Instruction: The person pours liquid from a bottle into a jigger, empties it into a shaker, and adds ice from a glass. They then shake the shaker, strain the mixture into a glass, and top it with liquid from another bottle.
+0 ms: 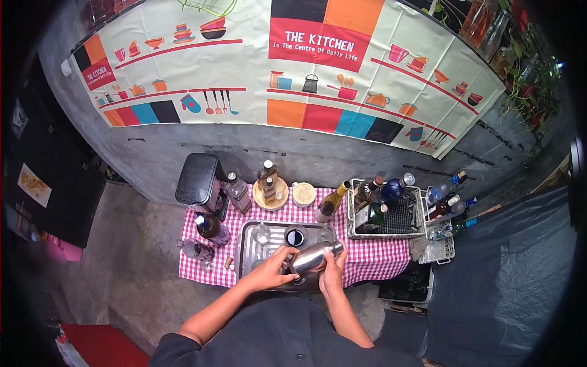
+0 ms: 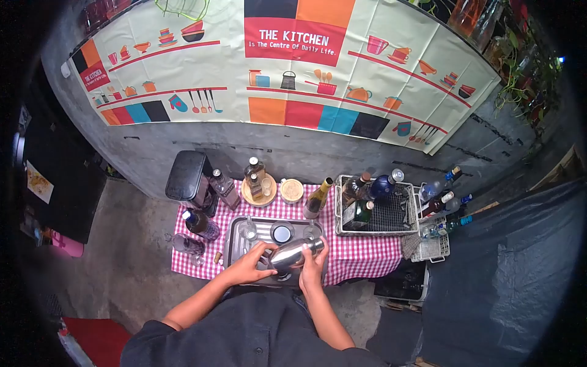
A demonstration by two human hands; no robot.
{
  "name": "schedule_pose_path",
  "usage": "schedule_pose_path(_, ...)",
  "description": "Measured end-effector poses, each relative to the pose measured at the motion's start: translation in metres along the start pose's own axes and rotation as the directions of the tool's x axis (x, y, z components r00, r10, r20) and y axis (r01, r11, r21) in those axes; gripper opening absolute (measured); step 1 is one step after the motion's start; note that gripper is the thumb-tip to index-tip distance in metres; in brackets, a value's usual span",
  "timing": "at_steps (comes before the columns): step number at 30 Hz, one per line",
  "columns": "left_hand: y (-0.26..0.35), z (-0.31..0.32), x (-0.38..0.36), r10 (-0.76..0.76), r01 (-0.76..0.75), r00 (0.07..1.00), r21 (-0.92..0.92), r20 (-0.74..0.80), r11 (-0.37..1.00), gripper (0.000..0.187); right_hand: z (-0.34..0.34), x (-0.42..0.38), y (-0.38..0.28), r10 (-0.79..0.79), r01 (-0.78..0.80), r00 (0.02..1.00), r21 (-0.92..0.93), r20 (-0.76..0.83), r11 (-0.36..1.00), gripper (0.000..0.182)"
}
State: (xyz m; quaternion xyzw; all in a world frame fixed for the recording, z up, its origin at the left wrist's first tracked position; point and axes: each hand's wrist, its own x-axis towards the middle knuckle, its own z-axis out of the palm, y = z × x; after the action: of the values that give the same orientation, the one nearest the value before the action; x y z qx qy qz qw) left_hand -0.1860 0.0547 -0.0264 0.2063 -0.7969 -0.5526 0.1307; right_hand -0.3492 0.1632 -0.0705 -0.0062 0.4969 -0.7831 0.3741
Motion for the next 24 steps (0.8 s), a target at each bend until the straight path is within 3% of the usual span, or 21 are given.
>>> schedule_pose_path(2,-0.012,-0.004,-0.004,0.042,-0.042,0.999,-0.006,0.015,0.999,0.065,0.017,-0.014,-0.007,-0.347,0.383,0.923,-0.300,0.170,0.874,0.068)
schedule_pose_path(3,-0.020,-0.005,-0.006,0.048,-0.047,0.999,-0.009,0.019,0.999,0.065,0.023,-0.018,-0.004,-0.352,0.387,0.921,-0.303,0.166,0.871,0.068)
schedule_pose_path(5,-0.039,-0.005,-0.009,-0.075,0.086,0.996,-0.259,0.052,0.962,0.071,0.033,-0.028,0.002,-0.497,0.664,0.747,-0.473,0.441,0.579,0.080)
schedule_pose_path(6,-0.047,-0.008,-0.008,-0.065,0.089,0.994,-0.314,0.085,0.945,0.075,0.048,-0.036,-0.011,-0.528,0.803,0.592,-0.502,0.609,0.321,0.080)
schedule_pose_path(7,-0.054,-0.011,-0.010,-0.059,0.085,0.994,-0.314,0.090,0.945,0.075,0.054,-0.032,-0.006,-0.571,0.907,0.419,-0.347,0.706,0.238,0.077)
schedule_pose_path(9,-0.060,-0.020,-0.013,0.003,0.024,0.997,-0.353,0.075,0.936,0.078,0.065,-0.037,-0.002,-0.527,0.908,0.416,-0.367,0.741,0.200,0.077)
schedule_pose_path(11,-0.056,-0.032,-0.023,0.012,0.001,0.999,-0.313,0.040,0.950,0.077,0.071,-0.036,0.008,-0.559,0.871,0.490,-0.405,0.669,0.279,0.077)
schedule_pose_path(13,-0.049,-0.047,-0.030,0.029,-0.029,1.000,-0.085,-0.003,0.996,0.073,0.068,-0.035,0.035,-0.524,0.664,0.743,-0.369,0.416,0.650,0.075)
schedule_pose_path(15,-0.056,-0.052,-0.037,0.048,-0.051,0.999,-0.123,-0.022,0.991,0.070,0.062,-0.025,0.050,-0.465,0.546,0.836,-0.356,0.291,0.758,0.072)
schedule_pose_path(16,-0.056,-0.056,-0.039,0.065,-0.068,0.997,-0.108,-0.034,0.992,0.069,0.059,-0.021,0.057,-0.468,0.548,0.835,-0.361,0.290,0.754,0.072)
schedule_pose_path(18,-0.053,-0.063,-0.045,0.083,-0.088,0.996,-0.123,-0.044,0.988,0.063,0.055,-0.019,0.073,-0.112,0.108,0.992,-0.089,-0.049,0.990,0.052)
schedule_pose_path(19,-0.052,-0.066,-0.047,0.084,-0.088,0.996,-0.124,-0.039,0.988,0.063,0.053,-0.021,0.080,-0.113,0.108,0.992,-0.088,-0.053,0.990,0.052)
schedule_pose_path(21,-0.053,-0.070,-0.051,0.095,-0.095,0.995,-0.024,0.008,0.995,0.060,0.046,-0.025,0.095,0.115,-0.106,0.986,0.083,-0.117,0.991,0.043)
schedule_pose_path(22,-0.053,-0.073,-0.052,0.093,-0.093,0.995,0.000,0.028,0.996,0.057,0.040,-0.025,0.101,0.140,-0.138,0.989,0.056,-0.041,0.989,0.043)
schedule_pose_path(24,-0.052,-0.080,-0.055,0.063,-0.062,0.997,-0.020,0.055,0.998,0.057,0.042,-0.031,0.110,0.099,-0.093,0.990,0.064,-0.101,0.994,0.045)
